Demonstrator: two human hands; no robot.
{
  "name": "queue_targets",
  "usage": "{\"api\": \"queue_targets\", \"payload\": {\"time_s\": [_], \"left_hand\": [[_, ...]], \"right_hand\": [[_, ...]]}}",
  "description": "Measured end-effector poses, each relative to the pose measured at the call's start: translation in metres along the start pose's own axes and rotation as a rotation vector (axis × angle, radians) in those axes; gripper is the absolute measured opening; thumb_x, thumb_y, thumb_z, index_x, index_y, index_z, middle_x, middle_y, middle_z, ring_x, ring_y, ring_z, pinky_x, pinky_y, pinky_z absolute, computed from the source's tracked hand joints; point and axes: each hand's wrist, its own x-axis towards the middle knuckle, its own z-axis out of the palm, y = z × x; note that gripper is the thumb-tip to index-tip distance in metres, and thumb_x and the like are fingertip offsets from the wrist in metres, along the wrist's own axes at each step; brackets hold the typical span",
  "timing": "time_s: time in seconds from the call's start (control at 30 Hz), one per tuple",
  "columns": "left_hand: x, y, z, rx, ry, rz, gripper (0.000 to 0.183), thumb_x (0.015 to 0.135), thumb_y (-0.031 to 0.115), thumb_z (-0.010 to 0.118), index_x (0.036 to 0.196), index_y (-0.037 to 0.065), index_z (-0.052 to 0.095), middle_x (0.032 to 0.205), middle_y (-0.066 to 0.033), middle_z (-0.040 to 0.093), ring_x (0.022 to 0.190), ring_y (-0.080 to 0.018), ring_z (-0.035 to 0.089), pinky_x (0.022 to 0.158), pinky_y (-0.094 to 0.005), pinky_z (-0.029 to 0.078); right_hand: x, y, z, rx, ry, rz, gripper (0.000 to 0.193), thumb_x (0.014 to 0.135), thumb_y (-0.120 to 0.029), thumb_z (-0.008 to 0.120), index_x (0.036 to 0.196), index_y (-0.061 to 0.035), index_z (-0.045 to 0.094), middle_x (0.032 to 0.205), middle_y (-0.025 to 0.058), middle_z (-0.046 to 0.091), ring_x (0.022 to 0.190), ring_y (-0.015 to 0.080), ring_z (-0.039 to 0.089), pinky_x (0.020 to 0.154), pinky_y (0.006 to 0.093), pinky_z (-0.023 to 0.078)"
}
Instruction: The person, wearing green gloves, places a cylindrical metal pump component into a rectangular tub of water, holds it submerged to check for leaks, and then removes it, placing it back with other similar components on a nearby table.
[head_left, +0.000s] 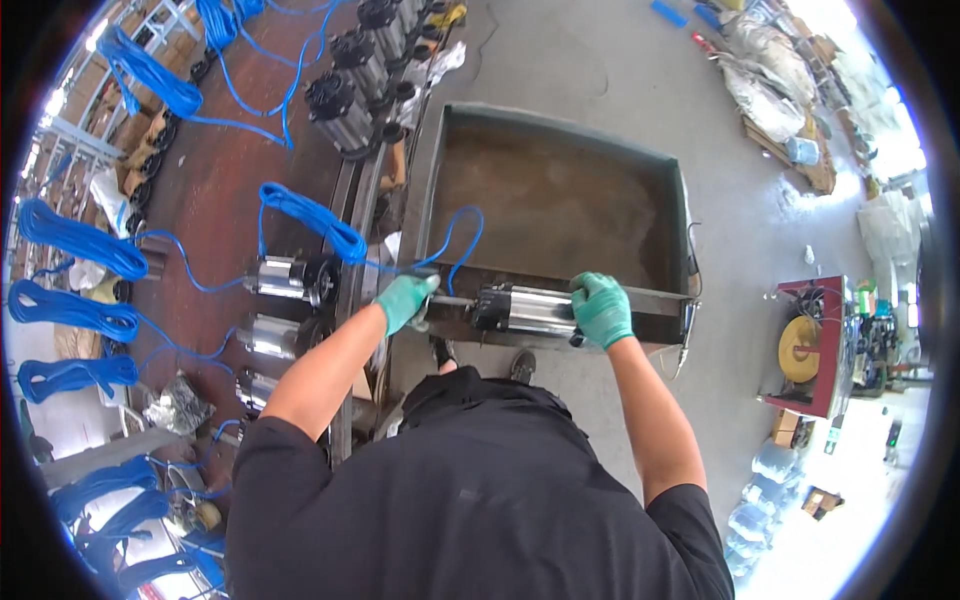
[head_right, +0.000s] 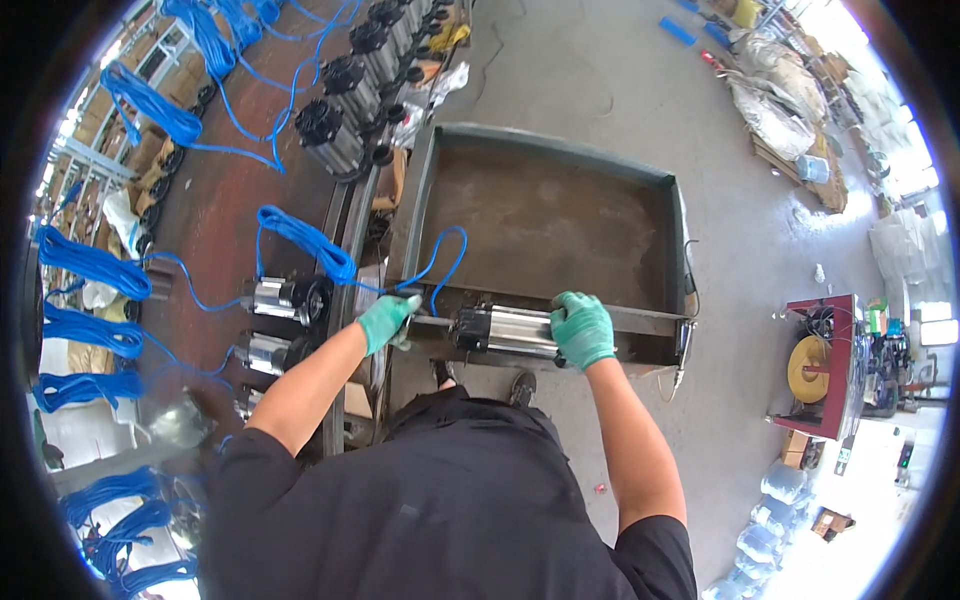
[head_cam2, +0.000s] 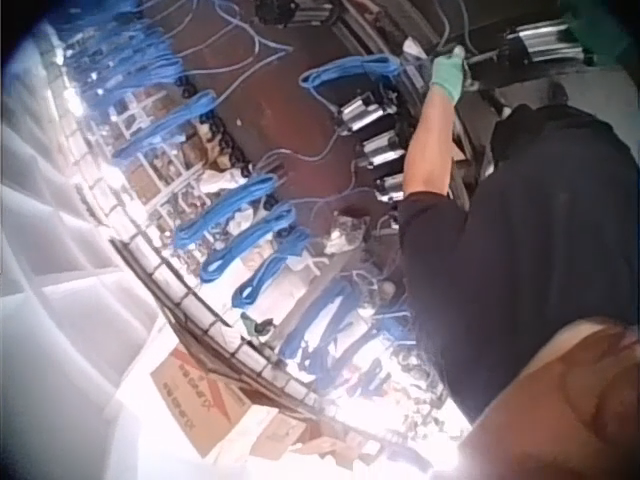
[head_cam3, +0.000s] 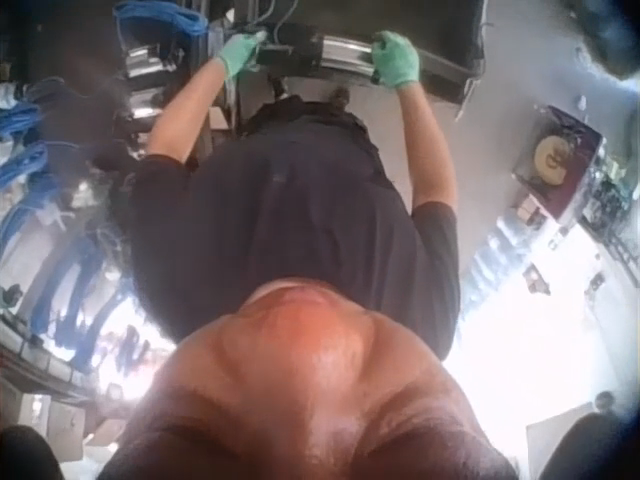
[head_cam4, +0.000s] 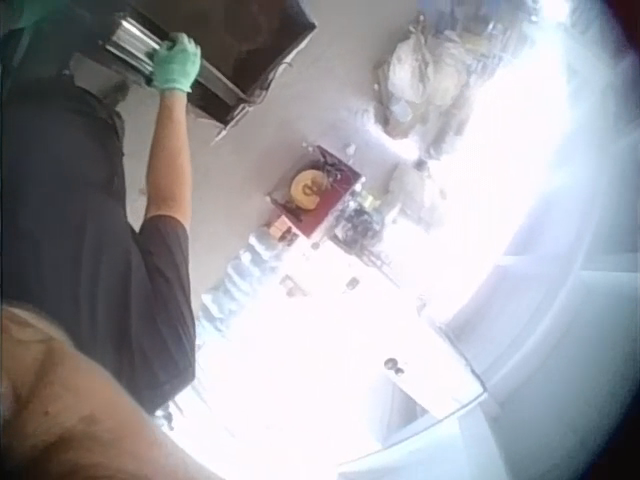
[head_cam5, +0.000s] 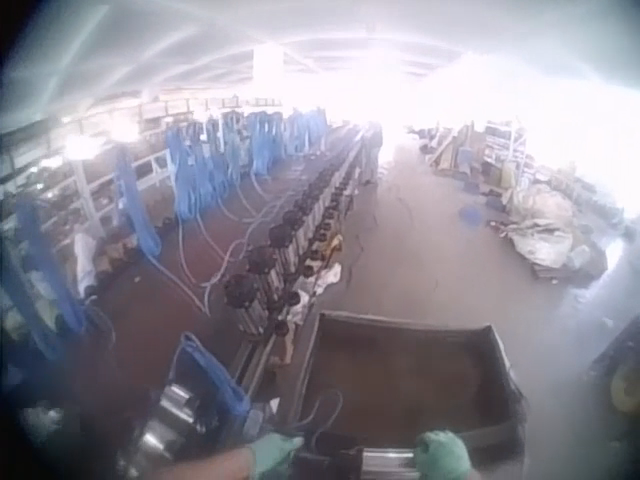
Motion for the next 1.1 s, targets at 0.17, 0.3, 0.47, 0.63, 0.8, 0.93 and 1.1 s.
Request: {"api": "queue_targets", "payload": {"time_s": [0.17,0.3,0.47,0.63,0.8,0.93,1.1], "left_hand": [[-0.009,-0.030,0.006,0.017,0.133,0.308,0.040,0.101,0.042,0.064,0.117,0.006,0.069,0.084,-0.0081,0.064,0.073,-0.0219,0.065,0.081,-0.0431,0.058],[-0.019,-0.042,-0.005,0.544,0.196,0.885,0.036,0.100,0.030,0.066,0.125,0.005,0.065,0.115,-0.0111,0.065,0.108,-0.0244,0.063,0.096,-0.0357,0.050],[0.005,-0.053,0.000,0.118,0.170,0.248,0.020,0.106,0.028,0.057,0.111,0.010,0.065,0.095,-0.0016,0.064,0.076,-0.0148,0.061,0.069,-0.0322,0.055],[-0.034,-0.043,0.019,-0.465,0.039,0.231,0.015,0.108,0.024,0.053,0.117,0.012,0.053,0.084,-0.0009,0.055,0.062,-0.0119,0.053,0.060,-0.0318,0.054],[-0.025,-0.049,0.011,-0.235,0.078,0.339,0.024,0.107,0.036,0.054,0.098,0.013,0.053,0.067,0.0012,0.049,0.051,-0.0114,0.046,0.048,-0.0332,0.047],[-0.012,-0.056,-0.016,-0.450,0.320,0.059,0.035,0.105,0.047,0.054,0.088,0.017,0.051,0.051,0.0027,0.037,0.037,-0.0128,0.035,0.037,-0.0335,0.040],[-0.010,-0.052,-0.027,-0.504,0.374,0.032,0.034,0.103,0.050,0.055,0.088,0.019,0.053,0.054,0.0021,0.045,0.038,-0.0126,0.039,0.038,-0.0329,0.038]], "right_hand": [[-0.001,-0.004,0.005,-0.001,-0.047,0.026,0.016,0.087,-0.015,0.061,0.096,-0.0089,0.073,0.097,0.0135,0.072,0.097,0.0345,0.065,0.091,0.0451,0.052],[-0.003,-0.003,0.003,-0.014,-0.043,0.048,0.016,0.088,-0.015,0.061,0.097,-0.0090,0.073,0.098,0.0129,0.072,0.098,0.0339,0.065,0.091,0.0451,0.052],[-0.004,-0.007,0.003,-0.007,-0.063,0.031,0.017,0.088,-0.016,0.062,0.098,-0.0092,0.073,0.099,0.0129,0.072,0.099,0.0338,0.065,0.091,0.0454,0.052],[-0.004,0.000,0.005,-0.012,-0.044,0.031,0.016,0.088,-0.015,0.062,0.097,-0.0090,0.073,0.098,0.0136,0.072,0.098,0.0342,0.065,0.090,0.0455,0.052],[-0.004,-0.002,0.002,-0.001,-0.032,0.028,0.016,0.088,-0.015,0.061,0.097,-0.0090,0.074,0.098,0.0136,0.073,0.097,0.0342,0.065,0.090,0.0457,0.052],[-0.003,-0.004,0.001,-0.001,-0.038,0.029,0.017,0.088,-0.015,0.061,0.098,-0.0090,0.074,0.098,0.0133,0.073,0.098,0.0343,0.065,0.090,0.0454,0.052],[-0.005,-0.005,0.000,0.002,-0.037,0.041,0.016,0.088,-0.015,0.061,0.098,-0.0085,0.073,0.098,0.0131,0.072,0.099,0.0343,0.065,0.091,0.0451,0.052]]}}
